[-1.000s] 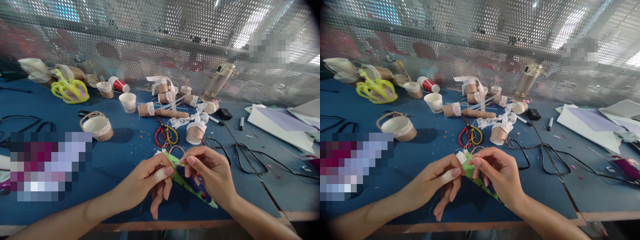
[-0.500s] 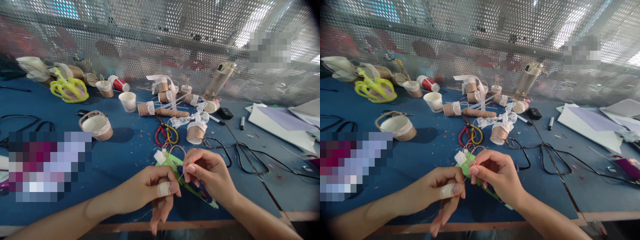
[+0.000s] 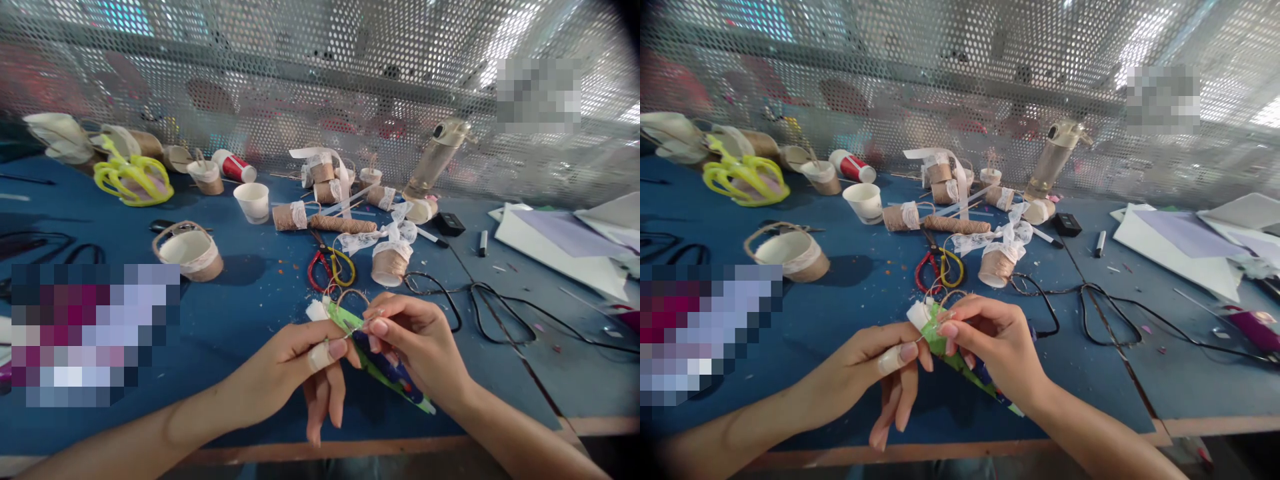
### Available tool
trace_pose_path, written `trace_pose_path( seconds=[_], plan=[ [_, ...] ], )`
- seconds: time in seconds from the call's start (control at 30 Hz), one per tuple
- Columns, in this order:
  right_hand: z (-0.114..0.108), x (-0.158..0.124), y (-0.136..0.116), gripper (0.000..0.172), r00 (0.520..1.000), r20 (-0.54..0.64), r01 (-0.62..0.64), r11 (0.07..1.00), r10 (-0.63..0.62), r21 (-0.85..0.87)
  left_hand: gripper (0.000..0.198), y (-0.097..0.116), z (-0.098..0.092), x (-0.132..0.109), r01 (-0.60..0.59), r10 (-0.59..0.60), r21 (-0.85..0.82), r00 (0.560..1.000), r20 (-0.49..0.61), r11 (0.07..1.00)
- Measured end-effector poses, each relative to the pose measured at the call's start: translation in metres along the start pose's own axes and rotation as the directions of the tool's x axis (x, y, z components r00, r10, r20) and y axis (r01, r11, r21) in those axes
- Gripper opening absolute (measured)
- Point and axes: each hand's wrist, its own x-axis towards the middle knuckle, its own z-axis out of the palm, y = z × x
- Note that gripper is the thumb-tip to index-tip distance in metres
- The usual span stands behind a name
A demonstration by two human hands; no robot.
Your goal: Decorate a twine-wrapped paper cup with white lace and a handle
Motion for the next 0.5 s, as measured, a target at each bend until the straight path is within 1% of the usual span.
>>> trace_pose_path(
  seconds=[0.07,0.17,0.2,0.27,0.33,0.4,0.43,0.5],
  plan=[
    [0.0011,0.0006,0.0003,0.008,1.000,0.017,-0.018,0.999,0.017,0.033,0.031,-0.0007,-0.0005,0.0012,0.025,-0.014,-0.108,0.995,0.103,0.994],
    [0.0028,0.0010,0.0010,0.007,0.996,0.068,-0.055,0.995,0.050,0.087,0.030,-0.0002,-0.0003,0.0032,0.069,-0.027,-0.165,0.970,0.243,0.984],
    [0.0032,0.0008,0.0014,0.007,0.995,0.089,-0.063,0.993,0.054,0.101,0.030,0.0003,0.0002,0.0034,0.084,-0.038,-0.162,0.963,0.269,0.983],
    [0.0036,0.0001,0.0024,0.007,0.992,0.117,-0.056,0.992,0.043,0.110,0.031,0.0013,0.0018,0.0029,0.092,-0.047,-0.151,0.960,0.276,0.984],
    [0.0031,-0.0007,0.0039,0.008,0.993,0.114,-0.025,0.995,0.014,0.095,0.033,0.0020,0.0034,0.0013,0.055,-0.032,-0.097,0.974,0.225,0.994],
    [0.0019,-0.0013,0.0055,0.009,0.997,0.079,0.014,0.998,-0.019,0.068,0.033,0.0024,0.0041,-0.0004,-0.024,0.019,0.045,0.994,0.106,0.999],
    [0.0013,-0.0014,0.0063,0.009,0.998,0.058,0.033,0.998,-0.036,0.055,0.031,0.0026,0.0041,-0.0011,-0.058,0.053,0.133,0.998,0.040,0.989],
    [0.0001,-0.0014,0.0075,0.011,0.998,0.010,0.064,0.998,-0.065,0.027,0.027,0.0030,0.0037,-0.0018,-0.098,0.120,0.277,0.991,-0.064,0.956]
  ],
)
